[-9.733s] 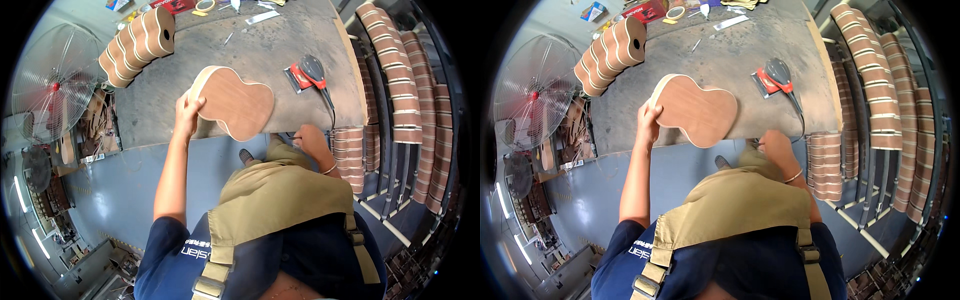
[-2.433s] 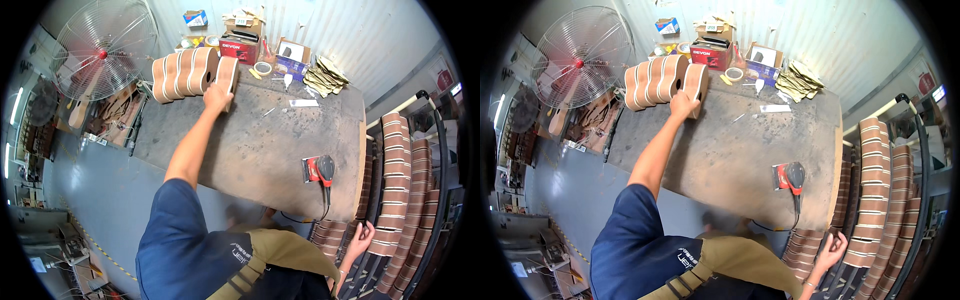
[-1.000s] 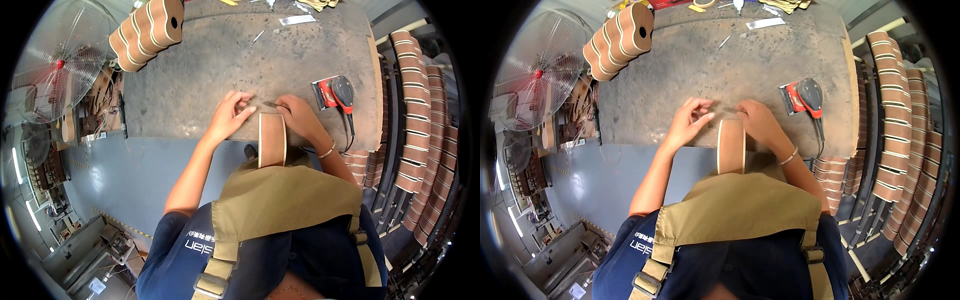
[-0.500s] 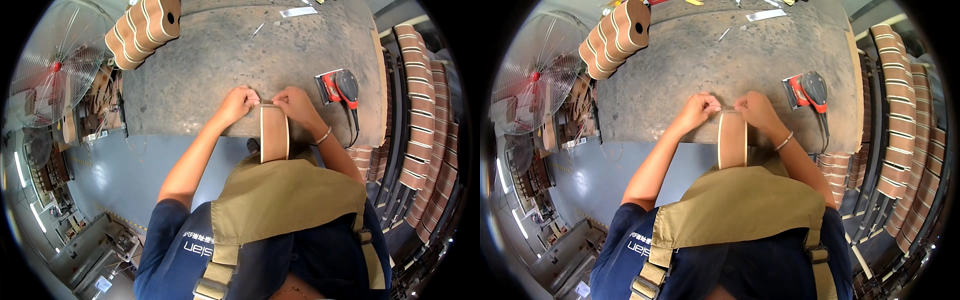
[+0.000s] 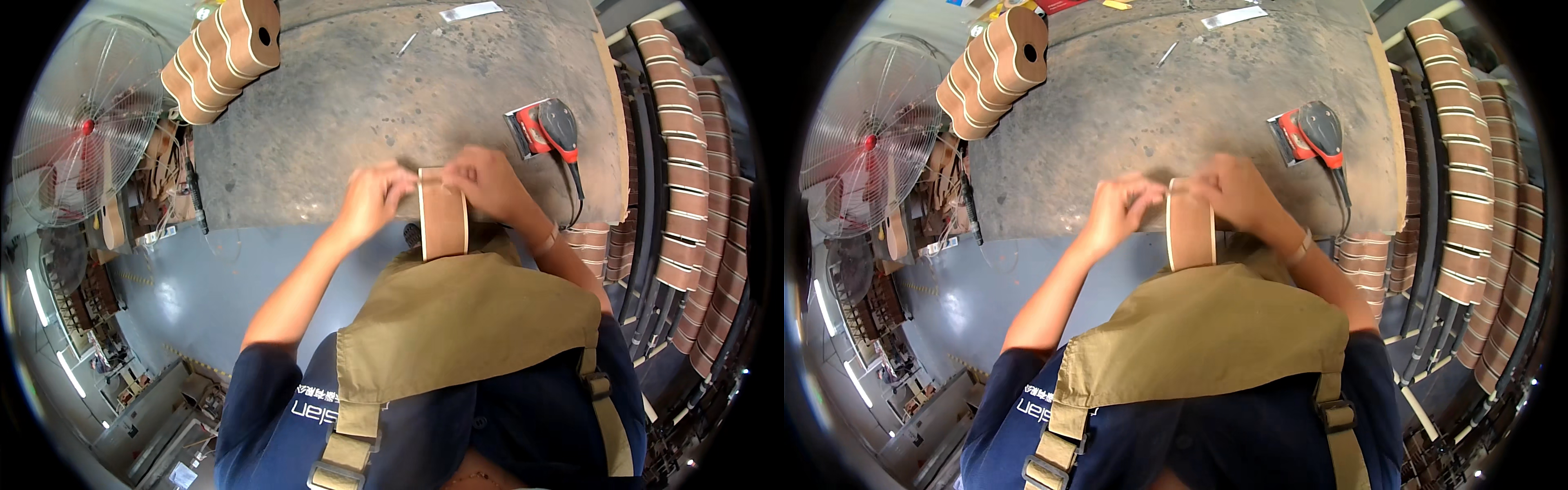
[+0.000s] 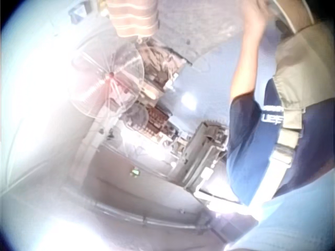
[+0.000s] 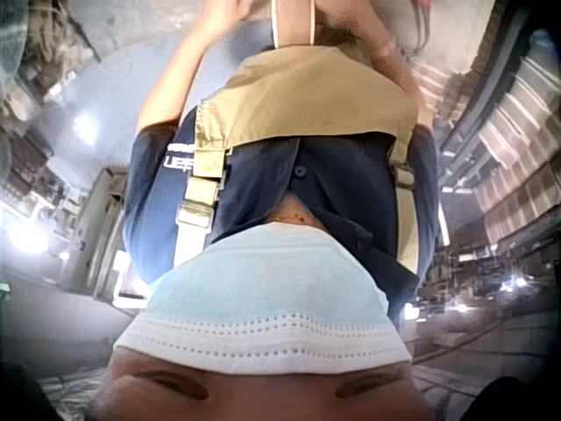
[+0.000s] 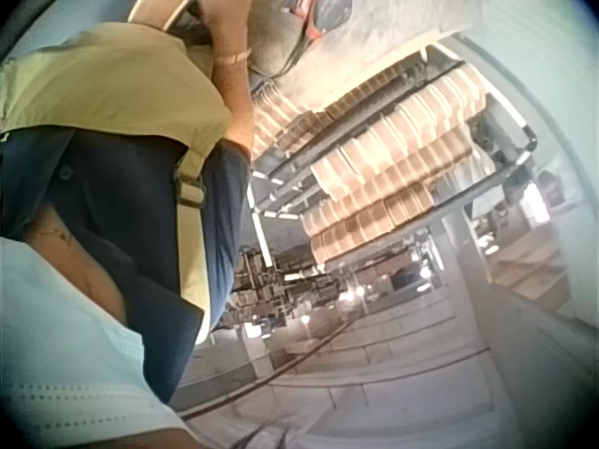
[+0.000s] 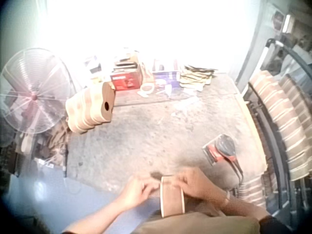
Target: The person uses a hand file and a piece of sandpaper to smooth the edges of a wooden ukulele body. They move the file along the soundhole and the outer curves, occasionally turning the object to work on different sections.
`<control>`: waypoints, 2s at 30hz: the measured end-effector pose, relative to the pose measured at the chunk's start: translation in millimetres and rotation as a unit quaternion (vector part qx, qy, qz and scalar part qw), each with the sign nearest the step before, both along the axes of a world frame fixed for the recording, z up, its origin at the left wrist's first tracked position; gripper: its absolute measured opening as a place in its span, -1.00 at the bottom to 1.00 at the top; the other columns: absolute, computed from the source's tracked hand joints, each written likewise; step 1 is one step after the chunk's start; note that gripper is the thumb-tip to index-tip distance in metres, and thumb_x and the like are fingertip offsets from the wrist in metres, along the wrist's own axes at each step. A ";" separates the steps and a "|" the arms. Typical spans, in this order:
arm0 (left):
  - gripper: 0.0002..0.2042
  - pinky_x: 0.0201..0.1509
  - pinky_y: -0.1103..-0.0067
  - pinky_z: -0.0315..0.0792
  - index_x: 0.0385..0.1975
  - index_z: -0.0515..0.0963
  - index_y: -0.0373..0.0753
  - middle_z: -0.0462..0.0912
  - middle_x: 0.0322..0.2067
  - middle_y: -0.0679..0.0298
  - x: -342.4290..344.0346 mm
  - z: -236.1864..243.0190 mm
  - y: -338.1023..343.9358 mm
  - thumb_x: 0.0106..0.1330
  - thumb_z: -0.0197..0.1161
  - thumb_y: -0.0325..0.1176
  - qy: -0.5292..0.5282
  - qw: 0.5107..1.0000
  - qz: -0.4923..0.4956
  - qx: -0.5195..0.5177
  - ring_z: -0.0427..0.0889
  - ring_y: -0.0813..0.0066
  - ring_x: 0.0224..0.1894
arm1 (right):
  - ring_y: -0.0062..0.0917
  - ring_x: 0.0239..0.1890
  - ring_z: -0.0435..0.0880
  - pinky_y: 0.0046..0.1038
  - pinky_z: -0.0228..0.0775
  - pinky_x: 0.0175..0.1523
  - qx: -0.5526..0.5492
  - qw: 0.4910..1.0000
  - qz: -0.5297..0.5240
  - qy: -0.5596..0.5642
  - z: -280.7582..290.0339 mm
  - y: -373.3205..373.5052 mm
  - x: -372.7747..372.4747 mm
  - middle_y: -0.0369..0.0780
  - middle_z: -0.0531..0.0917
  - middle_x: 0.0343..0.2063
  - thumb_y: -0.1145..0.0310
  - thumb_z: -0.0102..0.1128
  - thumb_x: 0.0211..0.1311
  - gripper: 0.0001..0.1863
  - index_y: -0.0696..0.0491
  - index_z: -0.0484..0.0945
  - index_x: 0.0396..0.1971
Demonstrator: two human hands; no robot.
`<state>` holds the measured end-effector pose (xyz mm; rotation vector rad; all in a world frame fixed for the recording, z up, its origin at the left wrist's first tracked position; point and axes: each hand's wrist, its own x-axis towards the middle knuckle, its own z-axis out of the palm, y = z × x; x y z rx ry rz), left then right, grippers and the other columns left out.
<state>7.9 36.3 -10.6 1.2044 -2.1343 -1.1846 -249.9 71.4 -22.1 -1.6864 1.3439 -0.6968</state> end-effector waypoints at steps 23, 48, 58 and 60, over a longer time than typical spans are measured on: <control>-0.77 -0.32 0.41 0.55 -0.19 0.78 -0.23 0.67 -0.47 0.11 -4.8 -21.0 1.7 0.24 0.31 -0.66 -0.021 0.999 0.034 -0.036 0.68 0.17 -0.42 | -0.18 -0.28 0.60 -0.30 0.50 -0.13 0.009 0.999 -0.001 -0.052 -13.6 -3.0 5.5 -0.12 0.68 -0.29 0.46 0.29 0.26 -0.86 0.10 0.78 -0.24; -0.89 -0.13 0.42 0.54 -0.38 0.73 -0.27 0.70 -0.40 0.14 -40.1 -64.2 -42.6 0.20 0.33 -0.64 0.027 0.987 -0.058 0.146 0.67 0.23 -0.27 | -0.13 -0.37 0.68 -0.21 0.51 -0.22 -0.056 0.997 -0.053 0.015 -54.0 4.0 -15.2 -0.07 0.69 -0.45 0.51 0.22 0.21 -0.79 0.11 0.77 -0.21; -0.93 -0.20 0.30 0.46 -0.40 0.67 -0.26 0.51 -0.46 0.10 -34.0 9.1 12.8 0.23 0.34 -0.60 -0.018 0.984 -0.088 -0.151 0.50 0.02 -0.32 | -0.22 -0.33 0.64 -0.27 0.50 -0.18 -0.193 0.978 -0.079 0.032 -14.7 52.6 -10.8 -0.12 0.68 -0.37 0.53 0.24 0.21 -0.69 0.13 0.75 -0.05; -0.94 -0.19 0.32 0.49 -0.40 0.69 -0.29 0.57 -0.47 0.09 -50.7 -22.9 -26.5 0.23 0.35 -0.60 -0.004 0.988 -0.048 -0.145 0.56 0.04 -0.31 | -0.22 -0.37 0.64 -0.27 0.50 -0.21 -0.120 0.987 -0.104 0.006 -35.3 12.3 -17.4 -0.11 0.66 -0.43 0.55 0.21 0.23 -0.70 0.11 0.77 -0.07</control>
